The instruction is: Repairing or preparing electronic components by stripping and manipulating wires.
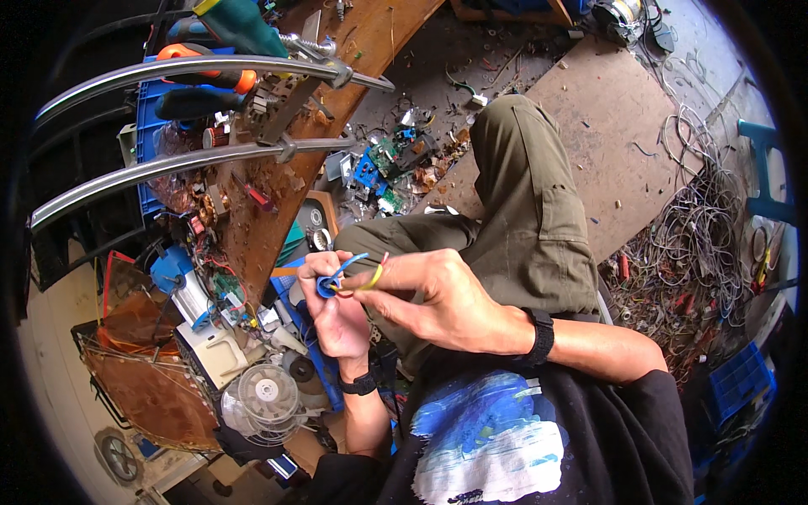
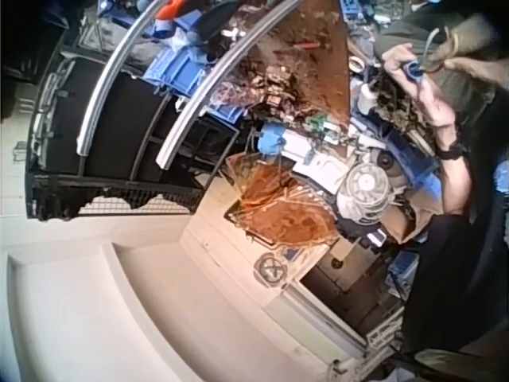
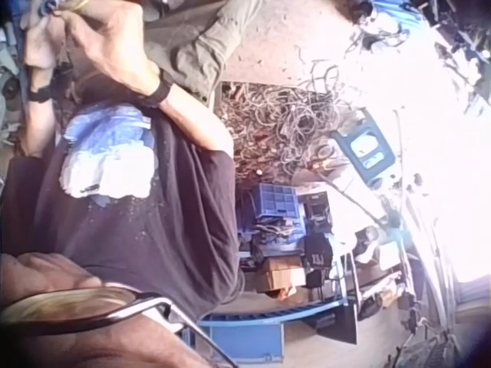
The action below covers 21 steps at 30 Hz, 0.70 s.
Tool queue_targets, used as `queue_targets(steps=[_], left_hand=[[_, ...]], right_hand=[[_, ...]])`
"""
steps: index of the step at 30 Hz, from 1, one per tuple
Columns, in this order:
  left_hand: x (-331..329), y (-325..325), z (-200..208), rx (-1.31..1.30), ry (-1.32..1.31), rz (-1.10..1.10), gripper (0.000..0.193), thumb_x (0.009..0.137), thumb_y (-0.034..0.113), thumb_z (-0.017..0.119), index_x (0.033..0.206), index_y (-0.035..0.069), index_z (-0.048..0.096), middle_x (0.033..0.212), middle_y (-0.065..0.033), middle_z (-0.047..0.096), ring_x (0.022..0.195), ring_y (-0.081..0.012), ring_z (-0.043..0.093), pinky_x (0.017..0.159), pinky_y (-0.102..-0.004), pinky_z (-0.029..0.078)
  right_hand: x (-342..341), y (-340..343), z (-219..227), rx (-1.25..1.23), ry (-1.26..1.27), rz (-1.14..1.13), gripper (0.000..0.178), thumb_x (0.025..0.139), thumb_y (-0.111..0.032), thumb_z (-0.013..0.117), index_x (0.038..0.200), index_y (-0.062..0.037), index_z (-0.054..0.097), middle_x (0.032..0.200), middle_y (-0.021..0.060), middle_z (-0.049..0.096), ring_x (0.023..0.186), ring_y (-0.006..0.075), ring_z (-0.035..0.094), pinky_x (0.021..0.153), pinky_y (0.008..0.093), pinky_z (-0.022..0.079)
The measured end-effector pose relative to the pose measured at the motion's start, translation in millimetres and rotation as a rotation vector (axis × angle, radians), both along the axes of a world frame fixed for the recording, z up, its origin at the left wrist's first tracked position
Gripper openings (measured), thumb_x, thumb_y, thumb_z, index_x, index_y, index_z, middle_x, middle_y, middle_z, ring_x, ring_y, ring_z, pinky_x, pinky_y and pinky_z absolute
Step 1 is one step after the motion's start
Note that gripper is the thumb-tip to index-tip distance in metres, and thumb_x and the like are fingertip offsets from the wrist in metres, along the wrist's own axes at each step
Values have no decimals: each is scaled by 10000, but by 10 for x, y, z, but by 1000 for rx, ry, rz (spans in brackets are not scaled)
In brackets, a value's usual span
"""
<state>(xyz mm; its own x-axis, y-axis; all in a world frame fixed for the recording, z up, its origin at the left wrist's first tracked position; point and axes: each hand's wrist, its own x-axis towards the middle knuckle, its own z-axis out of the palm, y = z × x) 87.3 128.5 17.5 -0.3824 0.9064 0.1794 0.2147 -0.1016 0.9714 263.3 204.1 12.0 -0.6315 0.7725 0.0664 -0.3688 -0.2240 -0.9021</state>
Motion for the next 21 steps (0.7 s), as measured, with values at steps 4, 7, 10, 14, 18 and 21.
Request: queue_targets(steps=[4, 7, 10, 14, 18, 21], left_hand=[[-39, -42, 54, -213, 370, -77, 296, 975, 241, 427, 1118, 9, 543, 1095, -163, 531, 1038, -291, 533, 954, -403, 417], [-56, -48, 89, -248, 536, -241, 218, 1032, 166, 495, 1154, -8, 541, 1059, -193, 547, 968, -359, 558, 886, -422, 455], [-23, -19, 104, -308, 645, -266, 216, 1024, 130, 560, 1188, -9, 542, 1035, -202, 566, 928, -379, 585, 834, -430, 480], [59, 49, 139, -248, 853, -363, 237, 965, 68, 613, 1188, 10, 557, 978, -168, 587, 903, -393, 602, 801, -464, 485], [99, 69, 230, -216, 735, -435, 210, 898, 114, 702, 1040, 35, 568, 888, -124, 576, 836, -353, 602, 751, -448, 475], [41, 73, 292, -199, 725, -502, 235, 868, 154, 741, 960, 54, 548, 856, -104, 559, 792, -327, 597, 712, -428, 468]], right_hand=[[-25, 77, -67, 51, -37, -145, 101, 941, -43, 718, 1022, 12, 691, 837, 71, 624, 722, 145, 575, 655, 299, 478], [-21, 64, -69, -96, 9, -83, 104, 1003, -84, 670, 1025, 16, 657, 916, 19, 596, 765, 65, 491, 646, 260, 422], [24, 12, -50, -192, -52, -31, 155, 1043, -136, 628, 1039, 20, 635, 858, -13, 593, 792, 43, 497, 669, 240, 436], [-30, -38, -32, -280, 50, -99, 190, 1090, -168, 550, 1067, 10, 613, 877, -2, 590, 819, 60, 515, 748, 234, 452], [-14, -10, 8, -325, 207, -36, 220, 1102, -193, 522, 1044, 4, 603, 883, 16, 597, 788, 78, 525, 712, 245, 448], [35, 33, 88, -433, 283, 127, 241, 1111, -232, 504, 1049, -23, 606, 876, 14, 599, 725, 77, 490, 669, 235, 415]])
